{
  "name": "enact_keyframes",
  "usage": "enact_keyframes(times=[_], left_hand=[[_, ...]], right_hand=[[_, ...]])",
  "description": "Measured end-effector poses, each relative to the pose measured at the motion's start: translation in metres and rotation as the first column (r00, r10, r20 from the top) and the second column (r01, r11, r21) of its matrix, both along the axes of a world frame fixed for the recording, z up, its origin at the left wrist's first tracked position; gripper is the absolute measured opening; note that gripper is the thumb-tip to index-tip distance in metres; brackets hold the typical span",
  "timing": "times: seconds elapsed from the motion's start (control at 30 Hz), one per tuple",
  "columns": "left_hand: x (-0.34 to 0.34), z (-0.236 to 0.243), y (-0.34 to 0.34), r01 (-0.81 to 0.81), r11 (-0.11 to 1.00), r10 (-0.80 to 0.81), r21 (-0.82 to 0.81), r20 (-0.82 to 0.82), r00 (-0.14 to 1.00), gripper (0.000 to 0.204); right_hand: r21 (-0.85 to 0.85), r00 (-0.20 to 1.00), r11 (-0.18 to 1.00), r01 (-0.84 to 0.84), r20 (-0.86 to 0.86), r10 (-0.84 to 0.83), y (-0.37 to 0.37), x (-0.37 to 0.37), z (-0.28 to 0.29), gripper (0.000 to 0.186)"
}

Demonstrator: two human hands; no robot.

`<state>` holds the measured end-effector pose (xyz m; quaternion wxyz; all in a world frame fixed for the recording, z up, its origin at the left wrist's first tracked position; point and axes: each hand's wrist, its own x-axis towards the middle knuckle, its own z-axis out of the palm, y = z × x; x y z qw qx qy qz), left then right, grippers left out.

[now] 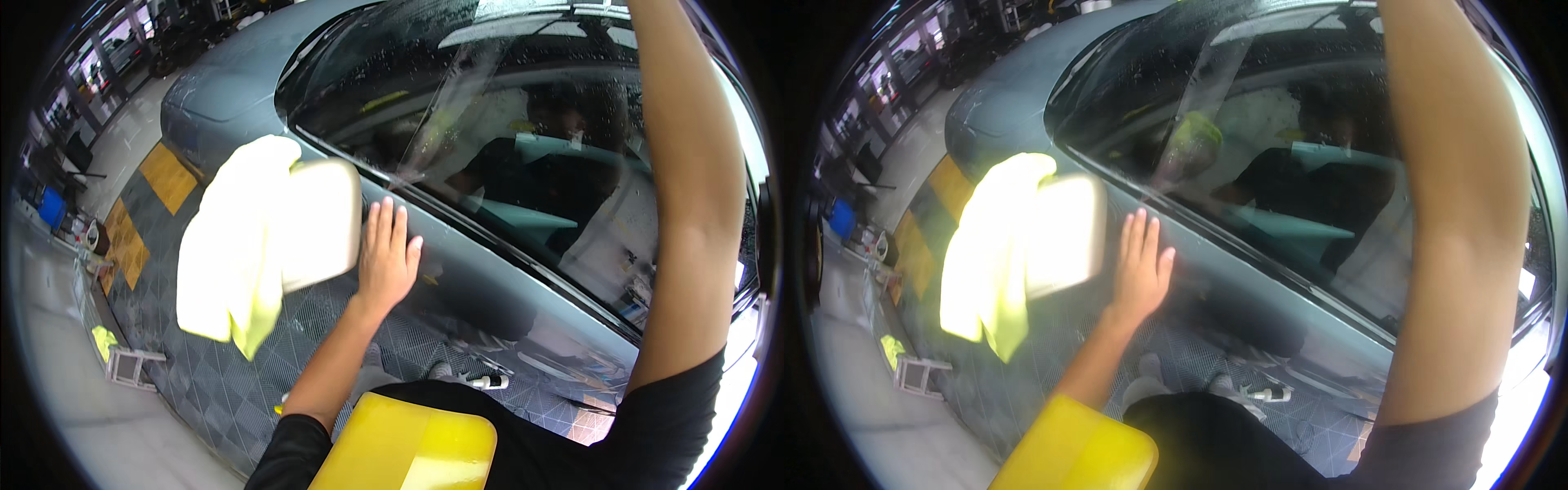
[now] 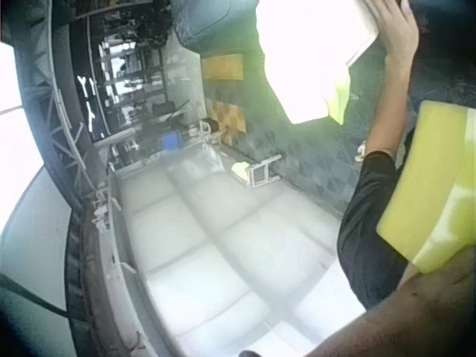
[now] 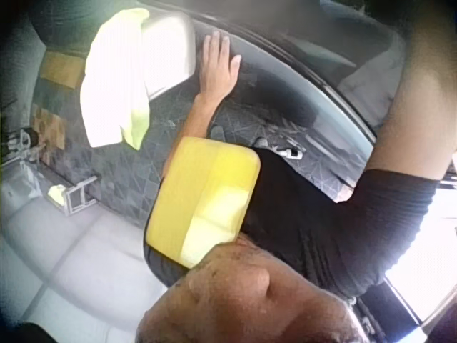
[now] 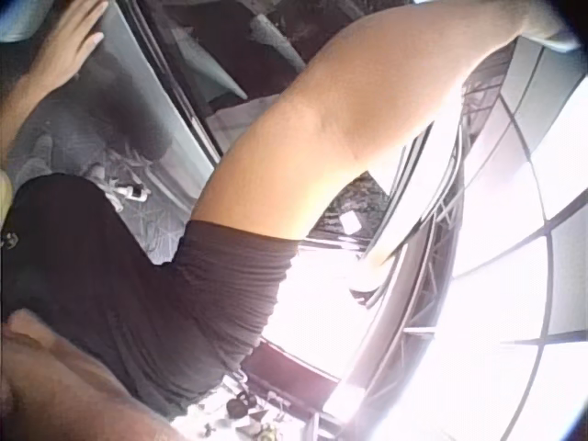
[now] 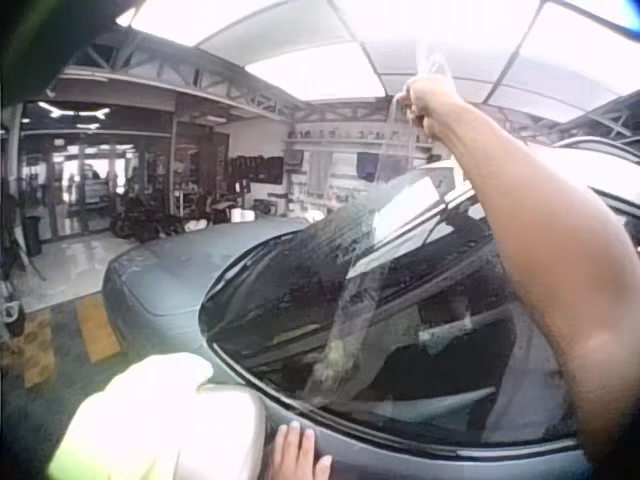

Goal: The person applies a protective film to the front fender of a car. They use a metal squeegee to smooth the film and a yellow squeegee to press it into the edges and crevices. The person also uses a heat gun to warm the film for better adhesion and a cloth to wipe the surface.

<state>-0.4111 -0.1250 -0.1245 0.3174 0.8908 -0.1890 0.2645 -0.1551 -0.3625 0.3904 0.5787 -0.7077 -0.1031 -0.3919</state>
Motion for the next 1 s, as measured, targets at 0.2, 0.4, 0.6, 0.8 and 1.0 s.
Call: enact_keyframes(times=[0.2, 0.4, 0.6, 0.8, 1.0], left_hand=[[0.001, 0.010, 0.014, 0.077, 0.996, -0.077, -0.038, 0.005, 0.997, 0.059], [0.003, 0.008, 0.034, 0.156, 0.982, -0.158, -0.103, -0.017, 0.987, 0.052], [-0.049, 0.008, 0.078, 0.444, 0.819, -0.552, -0.362, -0.290, 0.782, 0.045], [-0.129, -0.066, 0.260, 0.260, 0.849, -0.460, -0.459, -0.886, -0.062, 0.049], [-0.148, 0.099, 0.366, -0.353, 0.818, 0.118, -0.454, -0.469, 0.875, 0.051]], right_hand=[[-0.908, 0.551, 0.322, -0.266, -0.418, -0.723, 0.061, 0.042, -0.006, 0.033], [-0.888, 0.756, 0.459, 0.035, -0.277, -0.593, 0.088, 0.025, -0.003, 0.034], [-0.580, 0.966, 0.800, -0.154, -0.258, 0.000, 0.091, -0.102, -0.003, 0.019], [-0.601, 0.775, 0.560, -0.571, -0.619, 0.126, 0.053, -0.294, -0.124, 0.044], [-0.029, -0.089, 0.752, -0.658, -0.989, -0.116, -0.048, -0.466, -0.368, 0.072]])
